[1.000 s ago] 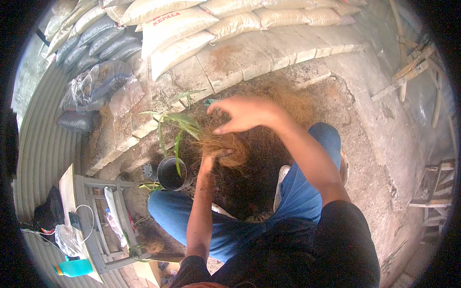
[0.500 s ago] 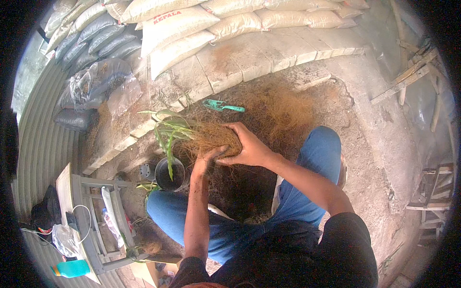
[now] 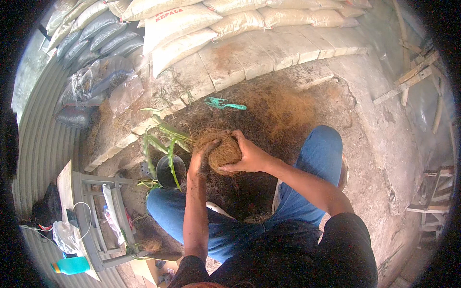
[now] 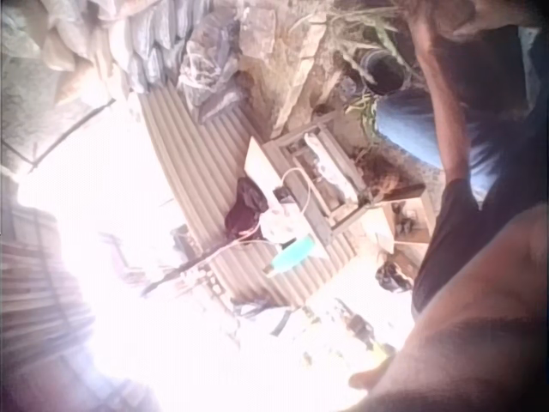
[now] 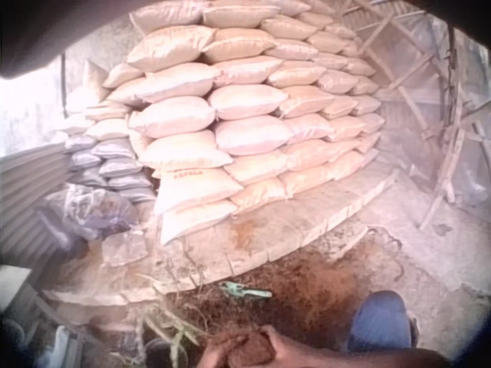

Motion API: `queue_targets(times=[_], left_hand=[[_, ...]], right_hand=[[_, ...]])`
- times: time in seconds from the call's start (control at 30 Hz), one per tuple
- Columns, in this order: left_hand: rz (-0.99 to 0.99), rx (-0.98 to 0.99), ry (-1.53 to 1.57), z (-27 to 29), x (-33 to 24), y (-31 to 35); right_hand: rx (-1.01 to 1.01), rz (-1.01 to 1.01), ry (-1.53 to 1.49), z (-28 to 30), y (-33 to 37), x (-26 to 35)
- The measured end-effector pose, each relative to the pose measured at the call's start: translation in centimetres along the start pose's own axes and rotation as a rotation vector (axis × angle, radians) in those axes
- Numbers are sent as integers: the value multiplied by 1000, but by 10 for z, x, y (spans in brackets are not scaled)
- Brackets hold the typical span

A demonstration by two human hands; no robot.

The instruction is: The person sits on the ground and packs soil around the root ball of a small plant by hand. They then wrap the root ball in a layer of coconut coir, forming a neat bundle.

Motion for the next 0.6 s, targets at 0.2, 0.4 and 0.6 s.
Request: queue_targets(times=[0.2,0.4,0.6], left_hand=[[65,-8,171,16,15,5],[143,-132,296,28,42,-4],[239,-183,345,49,55,-21]], right_hand=[[-22,-505,-556,-11,16,-40],[11,-828,-1237,-40,26,-42],[-135,-827,-822,-18,20,-60]])
Point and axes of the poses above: each hand's wrist, its own y-axis away from the middle knuckle, its own z-axis out of the back of the hand, x = y × z, the point moved 9 cm from there along -y, towards the middle knuckle, and after that the axes turned 5 degrees about -x, right-handed, at the moved point
